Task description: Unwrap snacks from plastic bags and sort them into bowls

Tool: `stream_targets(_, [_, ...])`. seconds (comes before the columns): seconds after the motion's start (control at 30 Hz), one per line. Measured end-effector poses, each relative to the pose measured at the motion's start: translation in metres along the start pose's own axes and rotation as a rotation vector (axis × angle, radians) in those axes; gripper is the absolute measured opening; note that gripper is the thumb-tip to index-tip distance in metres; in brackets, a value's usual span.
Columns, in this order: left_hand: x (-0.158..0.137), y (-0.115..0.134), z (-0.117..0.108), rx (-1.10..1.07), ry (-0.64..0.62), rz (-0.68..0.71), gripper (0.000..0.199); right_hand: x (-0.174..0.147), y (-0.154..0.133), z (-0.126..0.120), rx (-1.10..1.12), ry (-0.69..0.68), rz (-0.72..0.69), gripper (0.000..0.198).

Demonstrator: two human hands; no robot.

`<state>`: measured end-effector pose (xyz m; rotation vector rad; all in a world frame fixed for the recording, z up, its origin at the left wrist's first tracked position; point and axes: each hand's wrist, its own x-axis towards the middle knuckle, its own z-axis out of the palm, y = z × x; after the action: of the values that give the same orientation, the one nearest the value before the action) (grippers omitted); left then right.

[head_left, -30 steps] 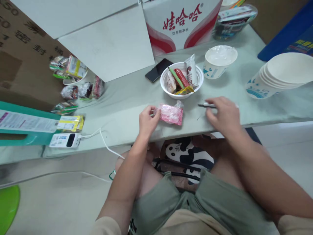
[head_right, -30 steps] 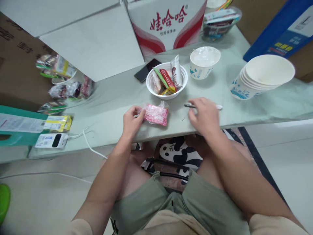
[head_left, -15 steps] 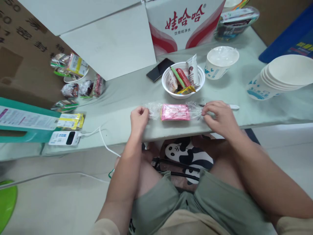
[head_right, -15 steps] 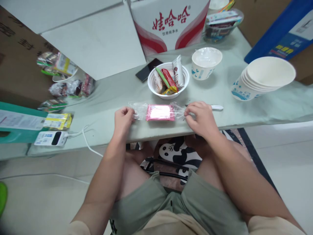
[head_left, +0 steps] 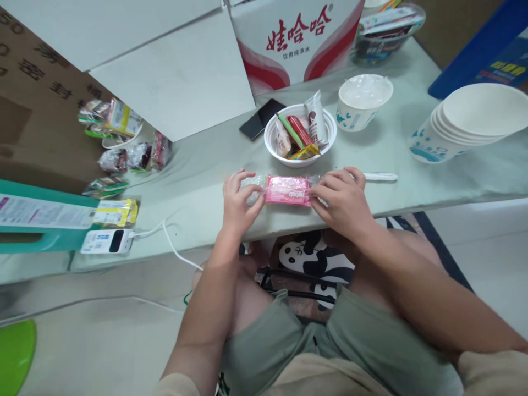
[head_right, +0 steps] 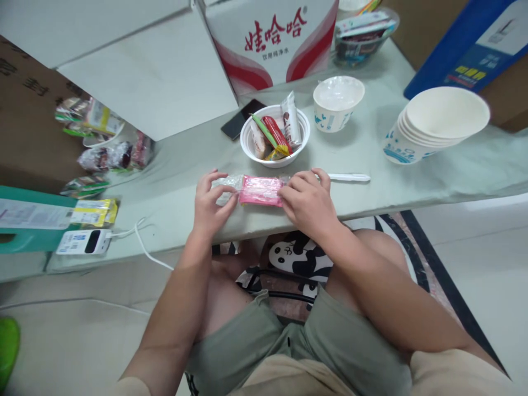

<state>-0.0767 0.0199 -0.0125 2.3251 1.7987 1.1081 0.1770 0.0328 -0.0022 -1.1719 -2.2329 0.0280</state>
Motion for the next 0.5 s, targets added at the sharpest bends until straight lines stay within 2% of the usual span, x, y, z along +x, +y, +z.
stream_targets(0.07, [-0.003,0.008,-0.010,-0.001,0.100,0.078,0.005,-0.003,-0.005,-0.010,0.033,0.088,-0.098,0.014])
stream_targets(0.13, [-0.008,0.017,-0.021,-0.047,0.111,0.146,0.007,-0.007,-0.013,-0.018,0.113,0.091,-0.234,0.014])
stream_targets(0.2, [-0.012,0.023,-0.030,-0.132,-0.015,0.179,0.011,-0.011,-0.020,-0.022,0.194,-0.028,-0.341,0.021])
stream_targets(0.27, [-0.015,0.026,-0.035,-0.202,-0.201,0.150,0.024,-0.014,-0.025,-0.019,0.198,-0.160,-0.308,0.029])
stream_targets(0.3, [-0.016,0.025,-0.036,-0.213,-0.252,0.095,0.031,-0.013,-0.025,-0.016,0.173,-0.195,-0.241,0.031])
stream_targets(0.37, [-0.015,0.019,-0.037,-0.176,-0.195,-0.115,0.041,-0.009,-0.025,-0.006,0.112,-0.195,-0.092,0.030])
stream_targets(0.43, [-0.011,0.011,-0.034,-0.104,-0.050,-0.380,0.032,-0.001,-0.024,0.005,0.093,-0.168,-0.037,0.027])
stream_targets(0.47, [-0.008,0.006,-0.032,-0.085,-0.017,-0.488,0.024,0.003,-0.024,0.011,0.098,-0.169,-0.042,0.026])
stream_targets(0.5, [-0.005,0.002,-0.029,-0.087,-0.030,-0.566,0.025,0.008,-0.025,0.016,0.107,-0.182,-0.056,0.025])
